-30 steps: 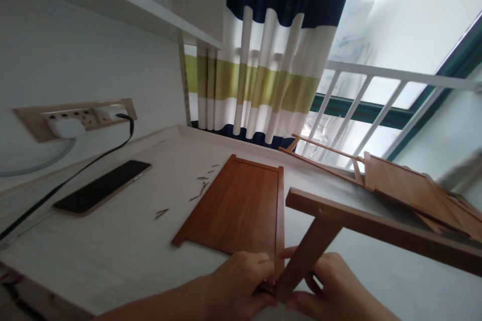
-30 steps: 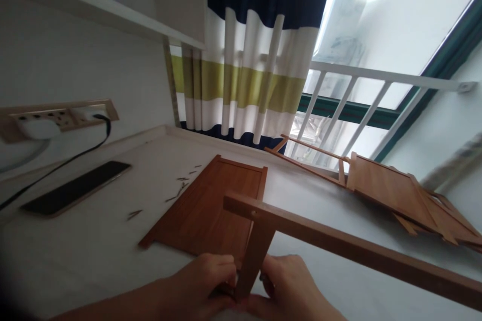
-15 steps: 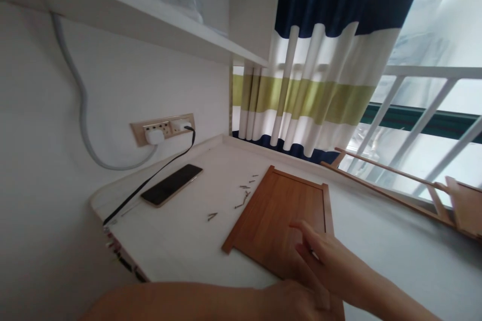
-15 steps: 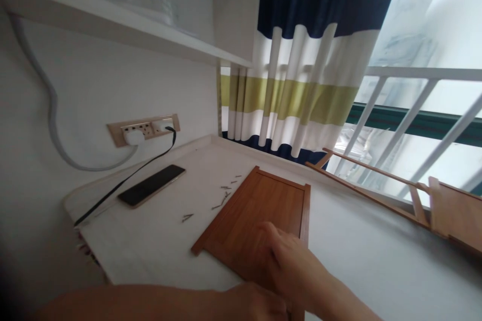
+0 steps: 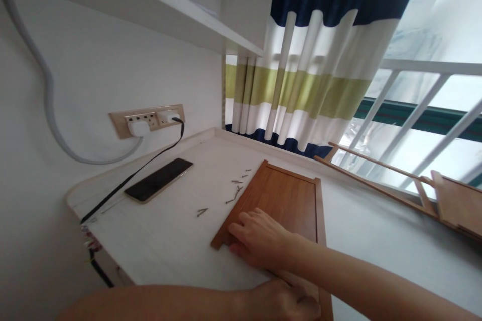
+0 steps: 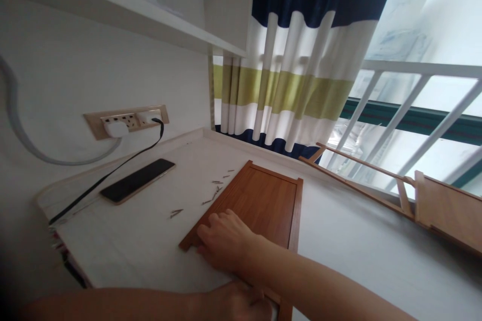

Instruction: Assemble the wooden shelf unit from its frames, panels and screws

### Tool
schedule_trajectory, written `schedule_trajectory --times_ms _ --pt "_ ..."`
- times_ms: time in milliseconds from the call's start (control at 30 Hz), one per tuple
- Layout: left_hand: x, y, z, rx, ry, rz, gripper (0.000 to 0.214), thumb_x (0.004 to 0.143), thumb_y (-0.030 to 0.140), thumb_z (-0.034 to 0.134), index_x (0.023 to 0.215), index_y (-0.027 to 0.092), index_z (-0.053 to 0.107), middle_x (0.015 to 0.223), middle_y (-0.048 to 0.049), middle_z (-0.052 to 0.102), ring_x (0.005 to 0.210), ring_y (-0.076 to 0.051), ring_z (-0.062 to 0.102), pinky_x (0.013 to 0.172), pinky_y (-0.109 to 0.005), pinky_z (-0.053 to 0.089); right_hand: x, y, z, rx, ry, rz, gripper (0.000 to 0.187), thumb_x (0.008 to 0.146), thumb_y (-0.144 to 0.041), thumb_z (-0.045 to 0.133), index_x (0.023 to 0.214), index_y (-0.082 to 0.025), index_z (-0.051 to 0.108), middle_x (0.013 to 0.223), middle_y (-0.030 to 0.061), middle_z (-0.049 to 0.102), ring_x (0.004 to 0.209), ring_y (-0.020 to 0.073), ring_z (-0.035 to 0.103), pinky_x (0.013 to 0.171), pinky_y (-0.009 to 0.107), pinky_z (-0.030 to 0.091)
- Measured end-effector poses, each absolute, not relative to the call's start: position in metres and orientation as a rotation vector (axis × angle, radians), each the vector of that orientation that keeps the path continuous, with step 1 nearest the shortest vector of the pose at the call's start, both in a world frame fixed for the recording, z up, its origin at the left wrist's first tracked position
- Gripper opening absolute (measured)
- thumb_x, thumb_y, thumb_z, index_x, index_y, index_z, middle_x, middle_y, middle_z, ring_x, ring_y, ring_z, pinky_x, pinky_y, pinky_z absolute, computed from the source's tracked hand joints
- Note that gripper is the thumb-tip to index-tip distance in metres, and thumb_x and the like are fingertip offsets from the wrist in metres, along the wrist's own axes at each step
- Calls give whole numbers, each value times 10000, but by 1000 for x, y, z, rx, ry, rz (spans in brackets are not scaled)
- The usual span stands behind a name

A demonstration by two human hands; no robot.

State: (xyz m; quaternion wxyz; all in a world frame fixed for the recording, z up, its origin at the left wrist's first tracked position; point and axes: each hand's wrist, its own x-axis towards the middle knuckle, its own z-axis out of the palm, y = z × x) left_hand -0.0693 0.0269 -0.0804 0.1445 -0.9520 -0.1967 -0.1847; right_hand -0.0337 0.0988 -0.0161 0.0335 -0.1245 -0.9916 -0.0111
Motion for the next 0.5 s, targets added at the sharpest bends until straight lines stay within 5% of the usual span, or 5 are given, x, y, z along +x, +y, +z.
schedule_trajectory --times_ms 200,500 --pt "-70 25 -70 -2727 -628 -485 75 770 200 564 766 149 510 658 -4 540 580 -127 488 483 -254 358 -51 118 -18 -170 -3013 -135 564 747 -668 463 1010 -172 528 866 83 569 759 223 549 686 348 402" --pt "-69 22 -59 -2686 -770 -267 172 775 272 564 692 161 462 652 -20 566 560 -147 522 401 -276 314 -66 116 -18 -99 -3143 -288 453 839 -589 394 964 -175 527 757 47 598 641 205 587 483 273 385"
